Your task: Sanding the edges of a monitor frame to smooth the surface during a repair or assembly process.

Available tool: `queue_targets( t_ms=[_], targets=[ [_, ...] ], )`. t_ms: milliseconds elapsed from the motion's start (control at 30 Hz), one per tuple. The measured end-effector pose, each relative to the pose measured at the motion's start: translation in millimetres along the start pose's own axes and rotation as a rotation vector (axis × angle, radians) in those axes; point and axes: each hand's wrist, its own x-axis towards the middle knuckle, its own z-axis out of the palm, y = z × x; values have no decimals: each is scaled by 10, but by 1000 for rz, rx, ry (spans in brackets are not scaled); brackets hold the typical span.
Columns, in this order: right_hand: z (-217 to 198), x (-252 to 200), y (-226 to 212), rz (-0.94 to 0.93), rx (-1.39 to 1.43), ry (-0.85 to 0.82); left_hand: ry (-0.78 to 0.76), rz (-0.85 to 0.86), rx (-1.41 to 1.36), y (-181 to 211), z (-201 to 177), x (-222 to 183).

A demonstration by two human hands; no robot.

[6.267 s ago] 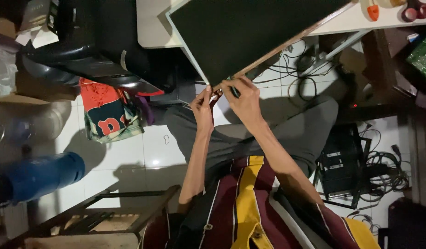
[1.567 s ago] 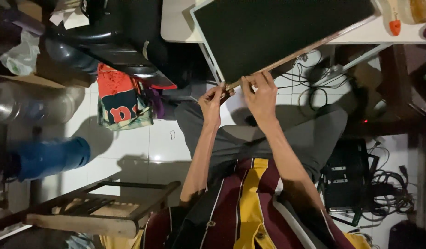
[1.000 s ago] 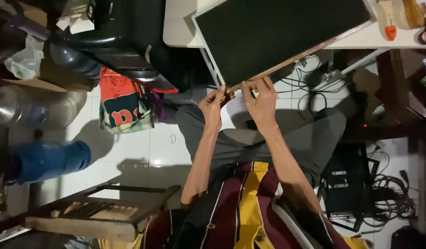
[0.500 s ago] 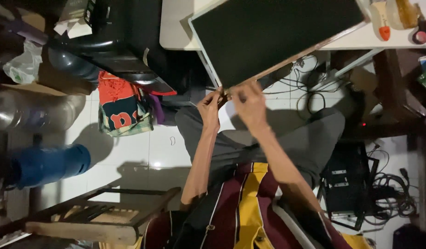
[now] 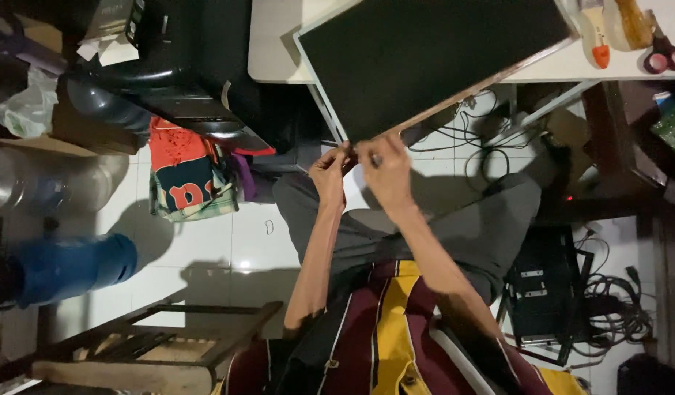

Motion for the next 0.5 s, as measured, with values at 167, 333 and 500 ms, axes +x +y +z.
queue_targets(
  t_ms=[167, 333, 500],
  targets=[
    [-273, 139, -6, -25, -62, 38, 22, 18, -33, -3, 59, -33],
    [-161, 37, -130, 1, 7, 43, 51, -16, 9, -40, 28, -10],
    [-350, 168, -83, 0, -32, 93, -1, -19, -14, -123, 16, 62]
  ],
)
